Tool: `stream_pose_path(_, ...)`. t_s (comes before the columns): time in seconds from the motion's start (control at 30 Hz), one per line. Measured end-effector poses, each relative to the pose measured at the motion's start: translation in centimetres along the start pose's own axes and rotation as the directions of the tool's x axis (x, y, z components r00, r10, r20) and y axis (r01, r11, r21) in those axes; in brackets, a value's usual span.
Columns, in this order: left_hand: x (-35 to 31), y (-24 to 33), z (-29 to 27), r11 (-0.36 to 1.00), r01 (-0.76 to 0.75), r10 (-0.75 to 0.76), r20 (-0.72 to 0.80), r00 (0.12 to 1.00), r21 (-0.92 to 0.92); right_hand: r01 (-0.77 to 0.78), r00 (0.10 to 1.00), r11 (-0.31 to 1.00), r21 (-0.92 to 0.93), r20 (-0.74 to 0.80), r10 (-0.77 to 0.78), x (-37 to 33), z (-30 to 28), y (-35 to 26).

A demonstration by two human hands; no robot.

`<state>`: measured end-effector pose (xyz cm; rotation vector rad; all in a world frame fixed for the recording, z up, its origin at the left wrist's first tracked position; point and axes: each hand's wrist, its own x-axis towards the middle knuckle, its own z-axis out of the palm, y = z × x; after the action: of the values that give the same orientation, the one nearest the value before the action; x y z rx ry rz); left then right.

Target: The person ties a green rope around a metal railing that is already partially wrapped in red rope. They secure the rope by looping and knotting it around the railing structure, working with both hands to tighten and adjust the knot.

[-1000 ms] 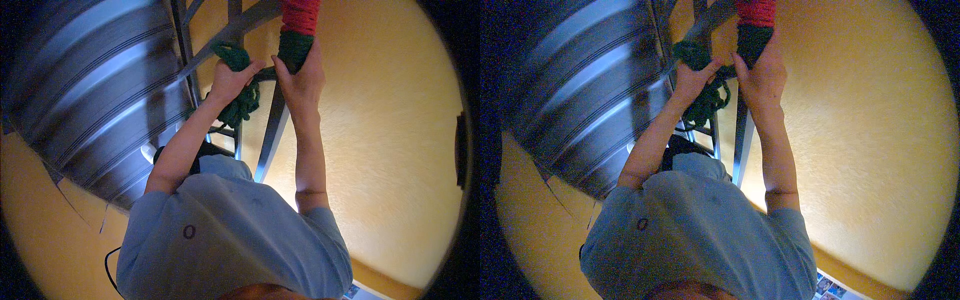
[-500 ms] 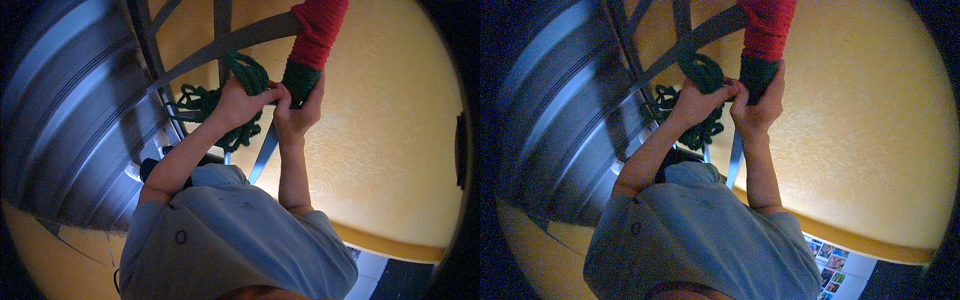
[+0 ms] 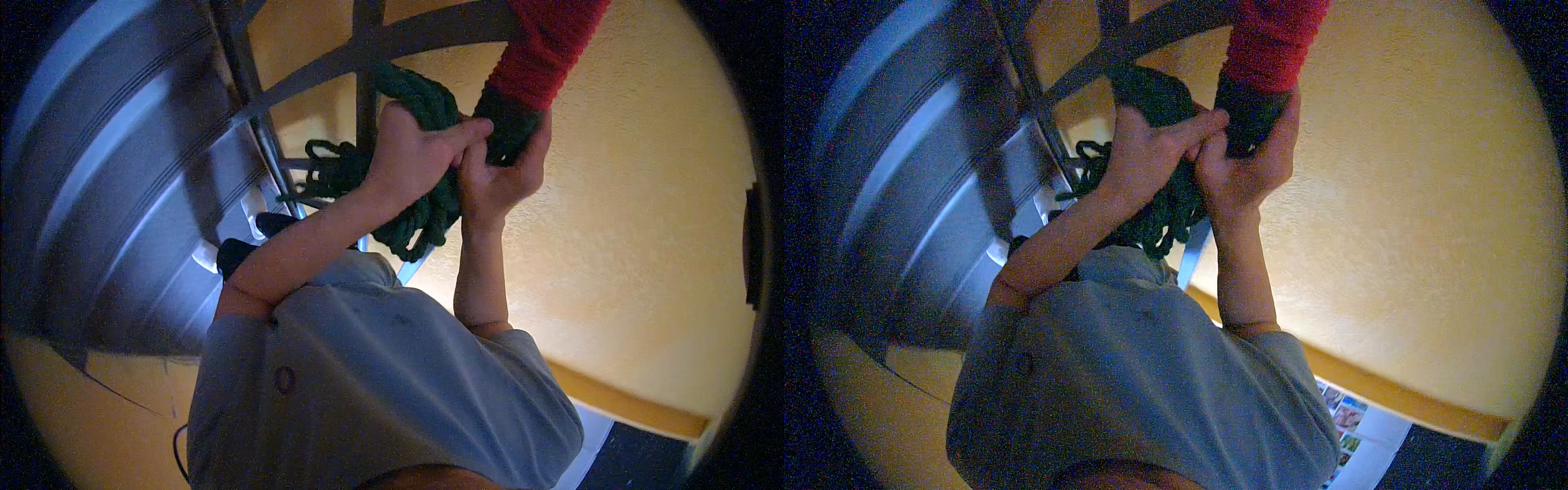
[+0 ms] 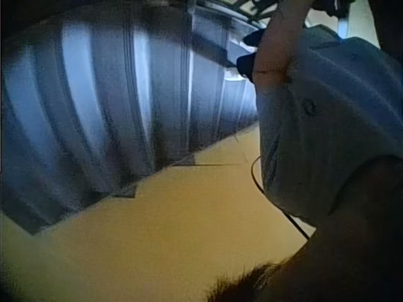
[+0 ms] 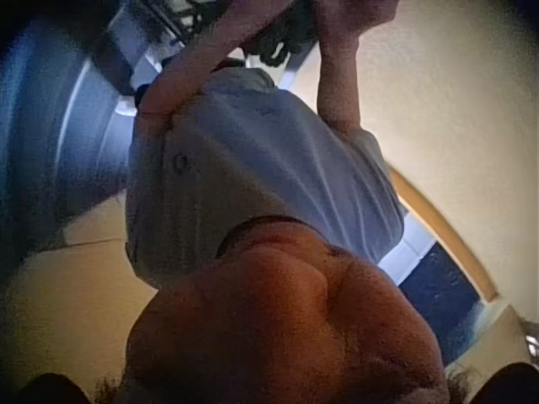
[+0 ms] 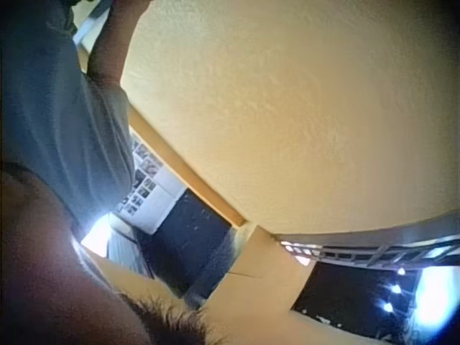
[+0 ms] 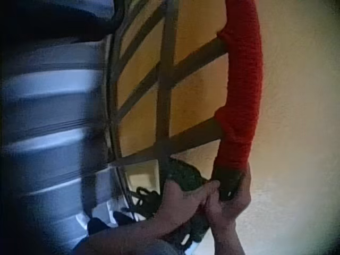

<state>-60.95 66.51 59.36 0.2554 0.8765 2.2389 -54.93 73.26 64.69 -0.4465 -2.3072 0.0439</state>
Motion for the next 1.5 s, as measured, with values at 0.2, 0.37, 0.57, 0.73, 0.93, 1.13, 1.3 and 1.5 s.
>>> stream_pose_path(0.2,-1.6,-0.1,0.2,0.995,-0.011,0.020,-0.088,0.996,0.100,-0.145,0.971,0.986,0.086,0.203,0.125,0.8,-1.2,0.3)
stream_pose_path(0.37,-2.2,-0.5,0.8,0.990,0.004,0.017,-0.147,0.989,0.141,-0.498,0.858,0.792,0.354,0.336,0.389,0.2,-0.8,0.6)
stream_pose_path(0.57,-2.9,0.1,2.1,0.995,0.041,-0.025,-0.158,0.987,0.095,-0.461,0.887,0.804,0.375,0.222,0.405,-0.7,-1.3,0.3)
stream_pose_path(0.73,-1.7,0.6,1.7,0.995,0.088,-0.081,-0.138,0.987,0.049,-0.544,0.839,0.741,0.395,0.245,0.485,0.3,-1.2,-1.4)
stream_pose_path(0.93,-1.4,1.7,0.7,0.987,0.120,-0.117,-0.035,0.993,0.108,-0.467,0.883,0.782,0.412,0.264,0.388,0.5,-1.7,-0.9)
stream_pose_path(1.13,-1.6,-1.5,-2.9,0.822,0.034,-0.104,0.091,0.990,0.568,-0.654,0.711,0.453,0.607,0.697,0.092,-0.5,-0.8,9.1)
stream_pose_path(1.3,-4.7,-1.4,-0.7,0.851,-0.069,-0.074,0.250,0.965,0.520,-0.829,0.551,-0.116,0.547,0.762,-0.340,-1.0,3.2,14.2)
stream_pose_path(1.5,-5.1,-1.1,-0.5,0.806,-0.062,-0.055,0.178,0.983,0.589,-0.847,0.495,0.093,0.524,0.840,-0.223,-0.4,3.5,14.4)
